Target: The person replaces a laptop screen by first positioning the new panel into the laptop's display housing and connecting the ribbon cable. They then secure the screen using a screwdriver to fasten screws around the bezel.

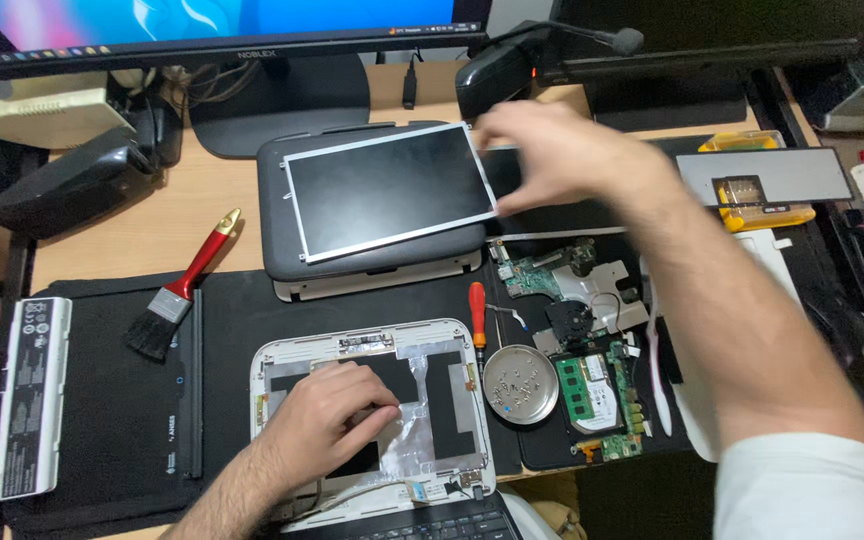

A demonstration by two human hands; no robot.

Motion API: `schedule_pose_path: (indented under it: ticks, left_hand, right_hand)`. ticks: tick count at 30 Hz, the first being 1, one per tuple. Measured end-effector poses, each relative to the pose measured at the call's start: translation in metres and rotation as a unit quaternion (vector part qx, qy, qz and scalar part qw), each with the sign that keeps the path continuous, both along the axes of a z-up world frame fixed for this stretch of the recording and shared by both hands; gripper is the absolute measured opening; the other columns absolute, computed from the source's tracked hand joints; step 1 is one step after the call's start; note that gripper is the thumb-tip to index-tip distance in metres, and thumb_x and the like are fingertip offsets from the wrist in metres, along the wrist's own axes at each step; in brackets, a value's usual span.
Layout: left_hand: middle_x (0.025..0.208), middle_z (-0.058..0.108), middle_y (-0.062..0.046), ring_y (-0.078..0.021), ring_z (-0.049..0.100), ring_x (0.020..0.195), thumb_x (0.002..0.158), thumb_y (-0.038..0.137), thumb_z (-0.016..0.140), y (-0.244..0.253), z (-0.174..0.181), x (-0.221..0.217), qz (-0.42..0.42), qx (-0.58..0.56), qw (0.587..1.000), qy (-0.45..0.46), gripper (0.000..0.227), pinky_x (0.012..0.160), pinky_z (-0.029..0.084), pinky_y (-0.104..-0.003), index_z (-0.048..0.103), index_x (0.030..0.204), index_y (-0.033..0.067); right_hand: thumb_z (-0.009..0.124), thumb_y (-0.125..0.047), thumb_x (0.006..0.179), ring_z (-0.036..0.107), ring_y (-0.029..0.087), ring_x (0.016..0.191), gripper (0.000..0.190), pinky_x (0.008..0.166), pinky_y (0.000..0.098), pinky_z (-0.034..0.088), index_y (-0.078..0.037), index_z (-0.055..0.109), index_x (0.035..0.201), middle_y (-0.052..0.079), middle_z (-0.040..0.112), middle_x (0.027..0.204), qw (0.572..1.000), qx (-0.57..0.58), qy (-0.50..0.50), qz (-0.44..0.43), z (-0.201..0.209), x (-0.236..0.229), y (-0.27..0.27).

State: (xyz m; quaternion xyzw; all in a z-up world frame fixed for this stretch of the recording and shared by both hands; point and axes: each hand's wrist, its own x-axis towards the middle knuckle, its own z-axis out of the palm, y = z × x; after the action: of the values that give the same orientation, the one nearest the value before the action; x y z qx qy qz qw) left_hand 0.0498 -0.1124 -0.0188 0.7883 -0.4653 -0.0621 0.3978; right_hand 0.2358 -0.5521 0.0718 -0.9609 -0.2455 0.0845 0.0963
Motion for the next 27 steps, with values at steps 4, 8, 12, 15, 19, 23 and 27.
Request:
schedule_pose_path:
  ticks: [4,8,12,15,19,23,27]
  left_hand:
    - [0.096,0.083,0.003,-0.0208,0.077,0.086,0.115,0.024,0.079,-0.003,0.001,-0.001,0.006,0.016,1.0,0.005,0.012,0.082,0.061,-0.04,0.084,0.106,0.0169]
    - [0.097,0.085,0.003,-0.0215,0.079,0.088,0.114,0.026,0.08,-0.004,0.0,0.001,0.002,0.027,1.0,0.006,0.011,0.084,0.061,-0.041,0.085,0.108,0.0176]
    - [0.097,0.084,0.003,-0.0222,0.078,0.086,0.114,0.028,0.081,-0.006,-0.002,0.001,-0.001,0.036,0.999,0.003,0.011,0.083,0.06,-0.041,0.084,0.11,0.0184]
    - [0.099,0.086,0.005,-0.0205,0.08,0.09,0.114,0.027,0.081,-0.005,0.002,-0.001,0.01,0.044,0.999,0.019,0.01,0.085,0.061,-0.041,0.086,0.11,0.019]
    - [0.099,0.087,0.006,-0.0181,0.081,0.089,0.113,0.027,0.081,-0.005,0.002,-0.002,0.019,0.044,0.999,0.018,0.009,0.085,0.062,-0.04,0.087,0.11,0.0199]
    - [0.098,0.086,0.006,-0.0186,0.08,0.087,0.113,0.026,0.082,-0.005,0.002,-0.002,0.014,0.039,0.999,0.016,0.008,0.085,0.061,-0.039,0.086,0.11,0.0198]
    - [0.099,0.087,0.005,-0.0186,0.081,0.089,0.113,0.028,0.082,-0.008,0.003,0.001,0.008,0.052,0.998,0.017,0.01,0.085,0.062,-0.04,0.087,0.111,0.0198]
  right_hand:
    - [0.118,-0.039,0.076,0.065,0.035,0.151,0.09,0.129,0.0581,0.052,-0.021,0.073,0.151,0.009,0.07,0.161,0.973,-0.093,0.115,-0.178,0.015,-0.042,-0.031]
    - [0.126,-0.042,0.06,0.032,0.035,0.183,0.131,0.147,0.0579,0.027,-0.025,0.059,0.172,0.01,0.036,0.197,0.979,-0.084,0.114,-0.145,-0.025,-0.043,-0.06]
    - [0.124,-0.044,0.062,0.028,0.033,0.183,0.125,0.148,0.0605,0.026,-0.026,0.062,0.169,0.009,0.043,0.191,0.982,-0.089,0.116,-0.117,-0.029,-0.031,-0.051]
    - [0.127,-0.048,0.058,0.03,0.032,0.181,0.133,0.149,0.0603,0.023,-0.03,0.058,0.171,0.006,0.044,0.191,0.98,-0.124,0.113,-0.11,-0.03,-0.024,-0.043]
    - [0.129,-0.044,0.059,0.018,0.034,0.188,0.156,0.152,0.0706,0.006,-0.041,0.037,0.185,0.005,0.026,0.202,0.964,-0.155,0.166,-0.137,-0.017,-0.021,-0.027]
    - [0.124,-0.054,0.063,0.021,0.038,0.186,0.151,0.147,0.0704,0.02,-0.05,0.039,0.188,0.007,0.032,0.198,0.963,-0.179,0.155,-0.128,-0.017,-0.019,-0.025]
    - [0.12,-0.058,0.065,0.024,0.042,0.182,0.148,0.145,0.0675,0.018,-0.052,0.038,0.188,0.011,0.031,0.196,0.967,-0.194,0.126,-0.109,-0.017,-0.021,-0.027]
